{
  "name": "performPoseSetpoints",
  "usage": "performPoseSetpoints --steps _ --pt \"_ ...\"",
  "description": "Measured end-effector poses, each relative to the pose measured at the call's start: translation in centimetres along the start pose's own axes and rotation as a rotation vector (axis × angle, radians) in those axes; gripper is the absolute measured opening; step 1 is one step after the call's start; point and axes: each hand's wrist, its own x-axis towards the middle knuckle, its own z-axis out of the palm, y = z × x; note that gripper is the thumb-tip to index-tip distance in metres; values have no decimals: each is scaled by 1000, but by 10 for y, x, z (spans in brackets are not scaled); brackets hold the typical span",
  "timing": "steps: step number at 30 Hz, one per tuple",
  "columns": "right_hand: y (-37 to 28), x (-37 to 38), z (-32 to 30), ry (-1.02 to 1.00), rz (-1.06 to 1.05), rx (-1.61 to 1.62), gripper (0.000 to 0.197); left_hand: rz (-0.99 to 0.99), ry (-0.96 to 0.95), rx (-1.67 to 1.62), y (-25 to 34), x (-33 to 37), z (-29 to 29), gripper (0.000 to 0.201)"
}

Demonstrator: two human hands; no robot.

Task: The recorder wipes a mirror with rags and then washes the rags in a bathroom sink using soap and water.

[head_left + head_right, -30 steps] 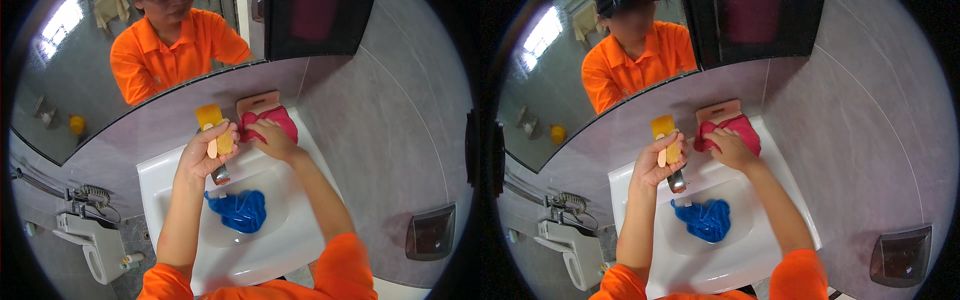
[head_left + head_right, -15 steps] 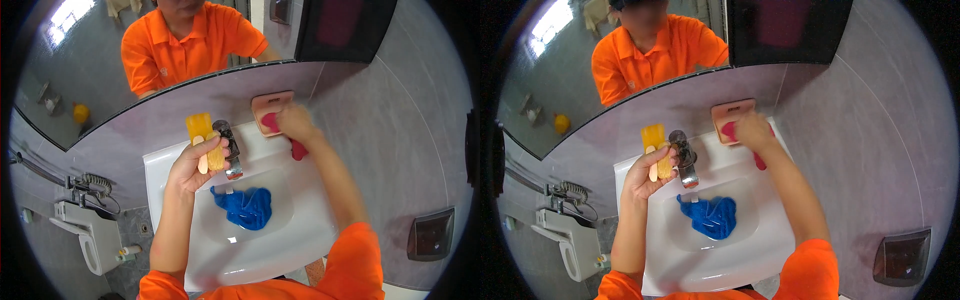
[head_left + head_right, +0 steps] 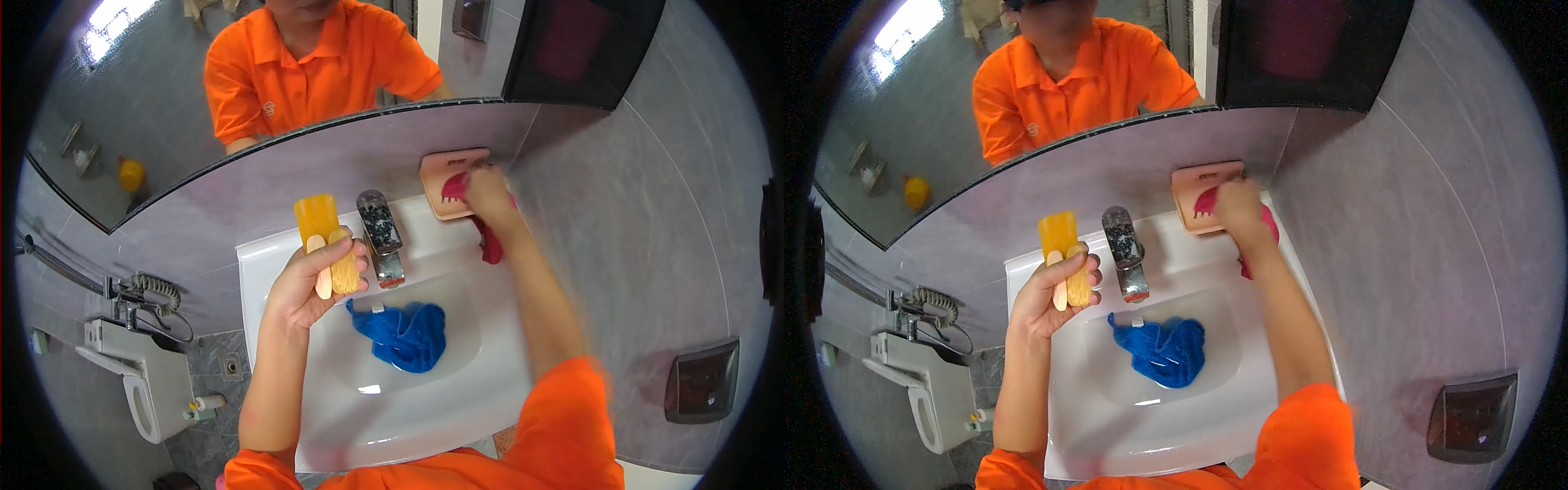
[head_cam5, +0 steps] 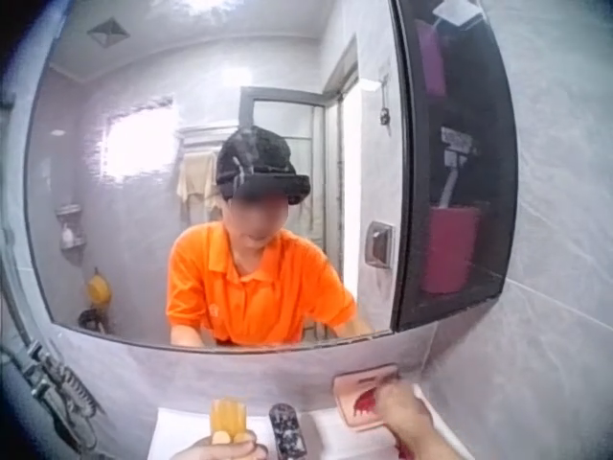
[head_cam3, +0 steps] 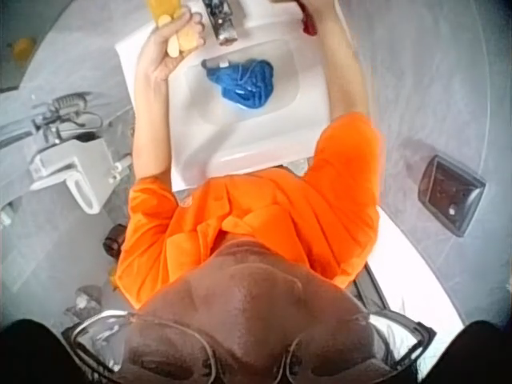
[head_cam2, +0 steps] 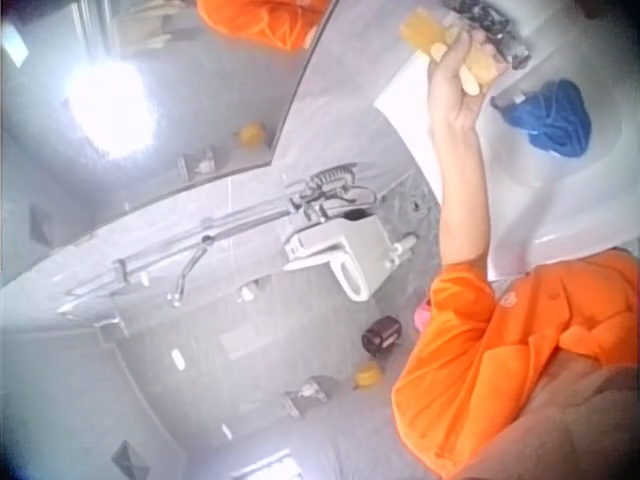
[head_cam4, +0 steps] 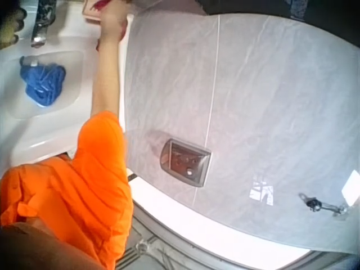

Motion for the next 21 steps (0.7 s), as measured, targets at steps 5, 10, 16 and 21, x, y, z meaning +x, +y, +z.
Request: performPoseSetpoints --steps 5,10,16,21 --pt "-27 -4 5 144 -241 447 16 -2 -5 0 2 -2 -4 17" --pt "24 -2 -86 -434 13 -227 20 2 -29 -1 8 -11 -9 17" --pt "-5 -29 -99 172 218 931 55 26 42 -26 5 -14 -24 16" --pt "-28 -59 -38 161 -215 -7 55 12 -40 -52 5 -21 -24 19"
